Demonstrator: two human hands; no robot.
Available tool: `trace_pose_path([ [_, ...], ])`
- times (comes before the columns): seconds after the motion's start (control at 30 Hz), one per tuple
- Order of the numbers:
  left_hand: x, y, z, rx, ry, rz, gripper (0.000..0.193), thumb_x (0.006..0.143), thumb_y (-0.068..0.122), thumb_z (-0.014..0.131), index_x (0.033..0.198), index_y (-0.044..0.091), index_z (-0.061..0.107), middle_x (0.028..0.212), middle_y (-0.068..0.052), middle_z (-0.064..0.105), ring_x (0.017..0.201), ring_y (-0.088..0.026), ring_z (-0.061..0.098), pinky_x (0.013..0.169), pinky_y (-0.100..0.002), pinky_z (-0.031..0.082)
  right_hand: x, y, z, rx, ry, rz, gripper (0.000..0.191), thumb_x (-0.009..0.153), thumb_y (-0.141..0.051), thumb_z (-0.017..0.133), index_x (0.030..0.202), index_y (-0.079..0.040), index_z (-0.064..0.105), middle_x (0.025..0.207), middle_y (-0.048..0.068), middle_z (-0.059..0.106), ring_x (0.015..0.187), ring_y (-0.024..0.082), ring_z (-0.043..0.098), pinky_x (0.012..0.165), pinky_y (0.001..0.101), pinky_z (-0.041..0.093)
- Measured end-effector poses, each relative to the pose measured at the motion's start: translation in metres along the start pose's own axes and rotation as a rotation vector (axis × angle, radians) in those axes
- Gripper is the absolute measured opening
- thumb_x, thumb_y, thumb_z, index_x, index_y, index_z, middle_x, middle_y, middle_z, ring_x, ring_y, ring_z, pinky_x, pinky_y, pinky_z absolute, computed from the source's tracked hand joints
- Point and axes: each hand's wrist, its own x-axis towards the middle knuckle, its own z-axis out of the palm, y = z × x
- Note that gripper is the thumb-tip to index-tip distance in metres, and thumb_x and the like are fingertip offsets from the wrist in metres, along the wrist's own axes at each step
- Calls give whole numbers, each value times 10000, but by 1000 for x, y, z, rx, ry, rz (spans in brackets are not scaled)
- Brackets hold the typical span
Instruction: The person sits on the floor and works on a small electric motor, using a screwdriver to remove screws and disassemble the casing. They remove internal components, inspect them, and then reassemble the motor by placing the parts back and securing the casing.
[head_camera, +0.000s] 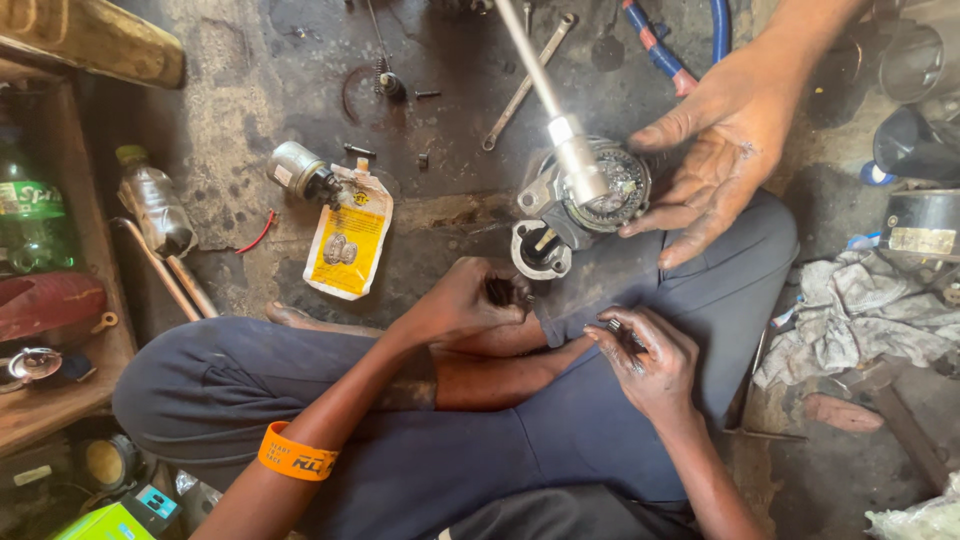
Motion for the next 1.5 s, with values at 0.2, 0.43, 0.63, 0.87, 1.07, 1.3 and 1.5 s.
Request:
trace_pose_path([
  [0.2, -1, -6, 0, -10, -24, 22, 180, 765, 71, 758, 924, -6, 724, 736, 9, 674, 714, -29, 577, 645, -240, 519, -1, -1, 3, -20, -4, 13, 198, 846, -77, 835, 981, 5, 717, 834, 64, 719, 665, 119, 663, 570, 270, 523],
  [0.43, -4, -8, -1, -89, -65, 96, 228, 756, 70, 742, 968, -11, 721, 808, 11, 700, 795, -37, 601, 718, -257, 526, -4, -4, 7, 19, -4, 1, 165, 883, -52, 802, 998, 20, 707, 869, 78, 725, 756, 120, 705, 653, 256, 556],
  [0.63, -14, 8, -7, -160, -96, 91, 195, 780, 78, 721, 956, -6, 711, 810, 31, 684, 785, -24, 594, 710, -239, 518, -6, -6, 9, 77, 7, 97, 155, 895, -35, 785, 1016, 28, 712, 900, 78, 731, 792, 101, 689, 681, 246, 541],
  [0.87, -23, 23, -4, -156, -111, 35, 170, 758, 84, 720, 912, 12, 724, 738, 39, 648, 714, -17, 561, 632, -231, 487, -12, -2, 11, 149, -10, 189, 141, 900, -29, 774, 1018, 34, 727, 912, 60, 727, 796, 65, 641, 688, 208, 511],
  [1.07, -23, 20, -6, -122, -106, 95, 211, 748, 94, 715, 949, 31, 732, 738, 24, 667, 705, -28, 584, 635, -238, 503, -14, 2, 12, 200, -37, 253, 154, 921, -40, 756, 1057, 25, 729, 953, 36, 727, 813, 47, 635, 700, 192, 511],
  [1.3, -26, 22, -11, -114, -135, 153, 188, 781, 120, 727, 946, 34, 744, 787, 3, 711, 743, -39, 624, 685, -249, 529, 0, -14, -3, 303, -121, 527, 262, 963, -85, 689, 1209, -3, 725, 859, 20, 665, 702, 50, 549, 581, 208, 431],
  [1.5, -27, 25, -16, -106, -133, 169, 227, 769, 149, 763, 958, 24, 735, 791, -22, 715, 741, -70, 640, 693, -267, 539, 38, -44, -41, 537, -264, 722, 368, 970, -159, 576, 1313, -63, 668, 996, 17, 690, 790, 57, 589, 639, 224, 480],
])
